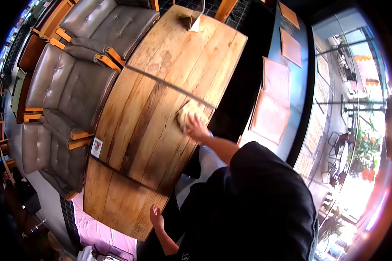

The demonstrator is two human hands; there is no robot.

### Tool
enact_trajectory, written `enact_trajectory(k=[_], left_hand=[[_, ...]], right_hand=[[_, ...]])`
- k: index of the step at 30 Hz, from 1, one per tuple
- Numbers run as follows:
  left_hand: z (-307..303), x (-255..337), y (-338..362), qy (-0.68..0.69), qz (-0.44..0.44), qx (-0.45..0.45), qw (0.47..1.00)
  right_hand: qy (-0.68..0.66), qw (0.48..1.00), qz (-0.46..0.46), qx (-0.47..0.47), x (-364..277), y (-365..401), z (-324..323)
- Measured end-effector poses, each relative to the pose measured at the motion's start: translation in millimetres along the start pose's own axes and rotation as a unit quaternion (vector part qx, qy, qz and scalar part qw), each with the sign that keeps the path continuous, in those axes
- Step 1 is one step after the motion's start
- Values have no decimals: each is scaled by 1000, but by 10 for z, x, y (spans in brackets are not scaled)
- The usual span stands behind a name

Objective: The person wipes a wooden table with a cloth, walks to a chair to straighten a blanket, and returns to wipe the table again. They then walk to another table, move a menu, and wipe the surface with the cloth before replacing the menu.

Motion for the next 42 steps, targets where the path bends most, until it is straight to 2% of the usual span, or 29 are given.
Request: enact_trajectory(k=[3, 4, 5, 6, 7, 9, 11, 12, 15, 16, 17, 19, 20, 23, 25, 26, 27, 28, 29, 30, 31, 32, 33, 36, 37, 38, 39, 41, 42], left_hand=[[521, 529, -60, 0, -27, 15, 1000], [747, 778, -86, 38, -16, -6, 999], [938, 1258, -81, 69, -74, -31, 994], [1132, 1643, -100, 65, -48, -56, 995], [1285, 1955, -117, 59, -20, -81, 995], [1505, 2453, -120, 87, -10, -114, 990], [1654, 2642, -144, 106, -22, -128, 986], [1687, 2622, -149, 111, -38, -126, 985], [1607, 2473, -26, 119, -96, -79, 985], [1560, 2380, 89, 122, -119, -57, 984], [1527, 2269, 197, 128, -168, -41, 977], [1466, 1684, 447, 122, -211, -21, 970], [1474, 1305, 541, 107, -206, -18, 972], [1331, 1327, 872, 108, -313, -9, 944], [1411, 950, 925, 159, -343, -10, 926], [1438, 829, 916, 186, -357, -12, 915], [1456, 883, 826, 145, -315, -37, 937], [1505, 984, 661, 106, -270, -60, 955], [1558, 1129, 465, 67, -223, -81, 969], [1531, 1363, 218, -38, -137, -95, 985], [1503, 1733, -32, -143, -46, -104, 983], [1484, 2204, -186, -99, -17, -39, 994], [1447, 2630, -264, -52, 11, 27, 998], [1324, 3410, -603, 83, 64, -2, 995], [1281, 3667, -635, 109, 102, -10, 989], [1253, 3812, -694, 95, 164, -4, 982], [1227, 3911, -733, 83, 222, 6, 971], [1214, 4113, -700, 241, 171, -2, 955], [1126, 4287, -601, 222, 186, 9, 957]], right_hand=[[-29, 991, -98, -88, 33, -294, -351], [-20, 986, -136, -91, 266, -441, -272], [34, 979, -172, -101, 546, -712, -272], [87, 968, -209, -109, 822, -985, -278], [144, 970, -197, -21, 1098, -1277, -525], [175, 968, -112, 143, 1886, -1827, -520], [209, 974, 13, 85, 2939, -2320, -166], [169, 983, 73, -10, 3084, -2581, -576], [149, 975, 150, -68, 3869, -3273, -295], [71, 975, 211, -4, 3962, -3498, -193], [-8, 961, 270, 59, 3991, -3660, -116], [-4, 958, 287, 28, 3778, -4023, -193], [-24, 952, 305, 0, 3328, -4137, -682], [94, 982, 159, -34, 2703, -4147, -436], [215, 976, 12, -24, 2060, -3668, -303], [105, 993, -33, -52, 1791, -3292, -209], [130, 981, -107, -98, 1465, -2910, -130], [-13, 985, -112, -132, 1223, -2523, -173], [-171, 963, -159, -135, 1095, -1941, 236], [-53, 943, -287, -158, 822, -1608, -51], [-92, 936, -298, -164, 721, -1247, 6], [-213, 937, -211, -182, 720, -993, 27], [-193, 939, -205, -196, 689, -893, -117], [-214, 919, -210, -256, 782, -652, -281], [-207, 901, -218, -312, 808, -797, -830], [-174, 883, -290, -325, 999, -660, -479], [-119, 876, -278, -377, 1192, -564, -260], [-129, 876, -198, -419, 1535, -574, -718], [-118, 880, -230, -397, 1767, -519, -750]])
Point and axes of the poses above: each hand's wrist, its own y-axis away from the middle knuckle, its own z-axis out of the palm, x = y × z, the point moved 2 cm from there along -y, towards the middle knuckle, and after that the axes turned 13 degrees about x, right-handed, at the moved point
